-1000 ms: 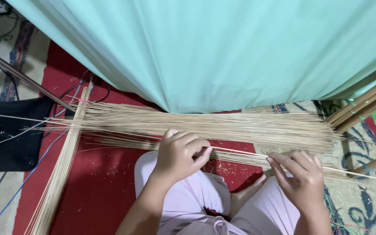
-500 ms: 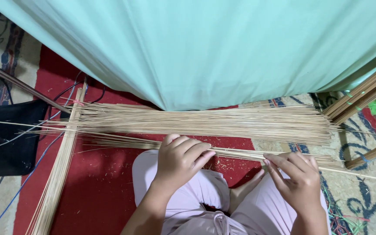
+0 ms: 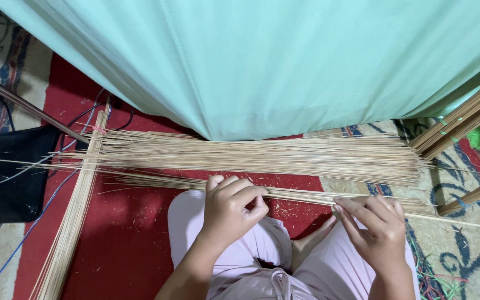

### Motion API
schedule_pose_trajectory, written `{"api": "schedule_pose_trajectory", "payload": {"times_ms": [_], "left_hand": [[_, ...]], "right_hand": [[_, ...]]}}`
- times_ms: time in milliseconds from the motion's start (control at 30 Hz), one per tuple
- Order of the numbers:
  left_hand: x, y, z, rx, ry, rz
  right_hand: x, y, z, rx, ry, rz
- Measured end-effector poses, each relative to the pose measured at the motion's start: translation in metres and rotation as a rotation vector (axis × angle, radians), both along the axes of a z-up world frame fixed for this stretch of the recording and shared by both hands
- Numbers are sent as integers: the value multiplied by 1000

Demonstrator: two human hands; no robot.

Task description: Weaving thin wooden sticks into a mat structure on a floor-based frame

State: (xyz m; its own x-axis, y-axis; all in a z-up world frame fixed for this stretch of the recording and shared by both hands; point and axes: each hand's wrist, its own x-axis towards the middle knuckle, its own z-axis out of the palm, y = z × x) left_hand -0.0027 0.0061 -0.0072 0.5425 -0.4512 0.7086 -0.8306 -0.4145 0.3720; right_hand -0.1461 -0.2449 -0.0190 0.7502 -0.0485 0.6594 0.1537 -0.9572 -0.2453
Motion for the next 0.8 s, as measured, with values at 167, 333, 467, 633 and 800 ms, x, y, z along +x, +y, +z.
{"api": "schedule_pose_trajectory", "payload": {"times_ms": [167, 333, 467, 633, 800], "left_hand": [[-2, -2, 8, -5, -3, 12], [-1, 0, 0, 16, 8, -19], [-2, -1, 0, -1, 10, -5], [-5, 0, 0, -13, 6, 8], [-5, 2, -3, -1, 12, -19]], "right_hand": [[-2, -1, -4, -16, 18, -22], [-3, -2, -3, -10, 20, -24], [-4, 0, -3, -17, 31, -22], [-5, -1, -1, -41, 32, -13], [-5, -1, -2, -6, 34, 2]]}}
